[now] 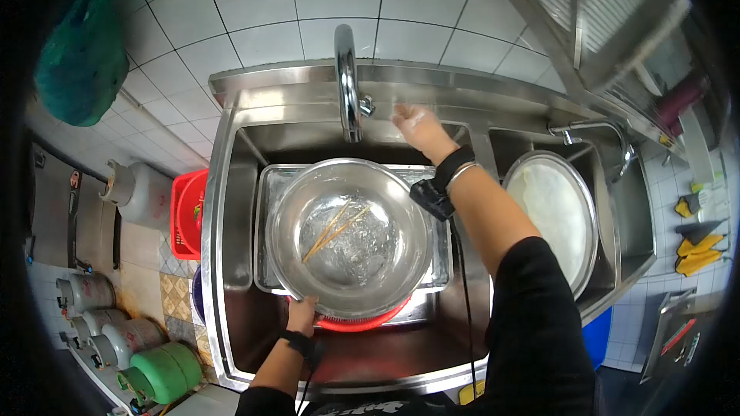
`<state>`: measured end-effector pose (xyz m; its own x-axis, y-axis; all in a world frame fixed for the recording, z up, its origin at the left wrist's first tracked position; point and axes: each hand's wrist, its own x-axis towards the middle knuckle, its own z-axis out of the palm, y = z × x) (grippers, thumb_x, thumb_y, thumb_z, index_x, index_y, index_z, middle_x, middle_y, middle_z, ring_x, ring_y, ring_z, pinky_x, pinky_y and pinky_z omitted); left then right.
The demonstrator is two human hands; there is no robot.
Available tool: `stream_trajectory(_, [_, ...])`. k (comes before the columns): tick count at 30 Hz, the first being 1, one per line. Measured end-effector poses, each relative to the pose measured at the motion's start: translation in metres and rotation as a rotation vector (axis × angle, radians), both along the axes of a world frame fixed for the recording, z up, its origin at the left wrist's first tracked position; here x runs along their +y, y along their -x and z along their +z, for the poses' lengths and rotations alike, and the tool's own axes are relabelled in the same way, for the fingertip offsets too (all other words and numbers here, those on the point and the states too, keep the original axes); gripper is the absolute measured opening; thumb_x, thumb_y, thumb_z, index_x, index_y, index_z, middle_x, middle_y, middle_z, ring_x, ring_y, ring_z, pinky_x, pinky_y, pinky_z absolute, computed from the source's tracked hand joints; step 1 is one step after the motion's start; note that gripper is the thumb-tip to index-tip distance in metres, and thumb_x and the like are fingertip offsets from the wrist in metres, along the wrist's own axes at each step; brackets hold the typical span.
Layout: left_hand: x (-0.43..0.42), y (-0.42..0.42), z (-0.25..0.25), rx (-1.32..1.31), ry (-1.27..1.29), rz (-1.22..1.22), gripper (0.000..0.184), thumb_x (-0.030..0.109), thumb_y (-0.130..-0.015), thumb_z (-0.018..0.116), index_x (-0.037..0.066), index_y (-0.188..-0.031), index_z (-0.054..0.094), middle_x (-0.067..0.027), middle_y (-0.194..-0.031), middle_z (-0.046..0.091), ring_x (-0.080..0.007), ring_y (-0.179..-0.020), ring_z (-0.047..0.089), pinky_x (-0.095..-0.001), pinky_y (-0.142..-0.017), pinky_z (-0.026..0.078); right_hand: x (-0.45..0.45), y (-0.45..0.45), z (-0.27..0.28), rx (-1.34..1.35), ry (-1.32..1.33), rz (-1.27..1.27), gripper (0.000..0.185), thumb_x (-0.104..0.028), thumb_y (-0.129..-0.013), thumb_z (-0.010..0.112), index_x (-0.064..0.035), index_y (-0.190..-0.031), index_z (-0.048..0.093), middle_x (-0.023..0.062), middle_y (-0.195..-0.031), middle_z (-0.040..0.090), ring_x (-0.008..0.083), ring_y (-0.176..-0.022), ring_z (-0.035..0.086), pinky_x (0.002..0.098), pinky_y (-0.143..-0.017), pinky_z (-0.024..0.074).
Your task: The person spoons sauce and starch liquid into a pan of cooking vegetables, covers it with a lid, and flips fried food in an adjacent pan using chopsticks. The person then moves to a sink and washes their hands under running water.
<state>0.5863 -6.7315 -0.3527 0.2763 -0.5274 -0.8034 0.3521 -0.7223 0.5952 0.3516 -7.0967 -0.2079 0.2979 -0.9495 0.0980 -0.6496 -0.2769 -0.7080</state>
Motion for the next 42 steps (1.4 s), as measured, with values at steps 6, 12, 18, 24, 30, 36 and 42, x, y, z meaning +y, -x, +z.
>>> stream_trajectory(6, [0.008, -0.007, 0.015, 0.122, -0.027, 0.01, 0.031, 0.017, -0.086, 0.058, 0.005, -0.114, 0.051, -0.0045, -0.098, 0.06, -0.0162, -0.082, 0.058, -0.0318, -0.072, 0.05, -0.042, -0.053, -0.075, -0.303, 0.13, 0.083, 0.034, -0.015, -0.086, 0.052, -0.001, -0.118, 0.054, 0.0243, -0.109, 0.059, 0.0404, -0.1, 0.056, 0.0422, -0.085, 0.0454])
stream_trajectory(12, [-0.025, -0.034, 0.094, -0.214, 0.254, 0.248, 0.042, 0.017, -0.09, 0.054, -0.001, -0.126, 0.045, -0.0087, -0.122, 0.05, -0.0168, -0.112, 0.048, -0.0319, -0.095, 0.039, 0.005, -0.061, -0.044, 0.219, 0.472, 0.11, 0.037, -0.01, -0.085, 0.053, -0.0049, -0.122, 0.05, 0.0214, -0.107, 0.059, 0.0391, -0.095, 0.057, 0.0442, -0.083, 0.0457])
stream_trajectory(18, [-0.08, -0.026, 0.18, 0.068, 0.403, 0.171, 0.033, 0.019, -0.092, 0.053, 0.003, -0.121, 0.049, -0.006, -0.111, 0.057, -0.014, -0.097, 0.057, -0.0303, -0.086, 0.045, -0.006, -0.066, -0.026, 0.14, 0.436, 0.049, 0.027, -0.013, -0.085, 0.055, -0.0037, -0.11, 0.058, 0.02, -0.099, 0.062, 0.0382, -0.087, 0.059, 0.0441, -0.075, 0.0479])
stream_trajectory(24, [-0.07, -0.023, 0.209, 0.201, 0.396, 0.164, 0.032, 0.02, -0.093, 0.05, 0.002, -0.12, 0.049, -0.0069, -0.109, 0.058, -0.0163, -0.096, 0.058, -0.0308, -0.085, 0.046, 0.002, -0.059, -0.032, 0.174, 0.308, 0.07, 0.023, -0.013, -0.084, 0.057, -0.006, -0.106, 0.061, 0.0217, -0.089, 0.062, 0.0393, -0.081, 0.059, 0.0444, -0.071, 0.0478])
stream_trajectory(30, [-0.07, -0.016, 0.206, 0.207, 0.386, 0.168, 0.031, 0.02, -0.095, 0.045, 0.002, -0.12, 0.048, -0.0078, -0.107, 0.06, -0.0179, -0.096, 0.059, -0.0315, -0.084, 0.047, -0.004, -0.076, -0.03, 0.124, 0.411, -0.033, 0.027, -0.018, -0.083, 0.06, -0.0054, -0.106, 0.06, 0.0224, -0.083, 0.061, 0.0409, -0.077, 0.058, 0.0454, -0.066, 0.0473])
stream_trajectory(36, [-0.085, -0.021, 0.198, 0.291, 0.408, 0.205, 0.033, 0.021, -0.094, 0.045, 0.001, -0.12, 0.047, -0.0101, -0.11, 0.058, -0.0199, -0.101, 0.057, -0.0327, -0.089, 0.045, -0.003, -0.07, -0.042, 0.37, 0.621, 0.178, 0.025, -0.008, -0.079, 0.054, -0.0039, -0.103, 0.059, 0.0185, -0.093, 0.061, 0.0378, -0.089, 0.057, 0.0426, -0.075, 0.0483])
stream_trajectory(42, [-0.128, -0.02, 0.179, 0.463, 0.407, 0.224, 0.037, 0.024, -0.092, 0.051, 0.002, -0.122, 0.047, -0.0101, -0.12, 0.052, -0.0201, -0.111, 0.05, -0.0339, -0.098, 0.038, -0.005, -0.05, -0.067, 0.351, 0.774, 0.156, 0.027, -0.011, -0.088, 0.045, -0.0052, -0.112, 0.057, 0.0181, -0.101, 0.062, 0.0336, -0.096, 0.06, 0.0352, -0.085, 0.0453])
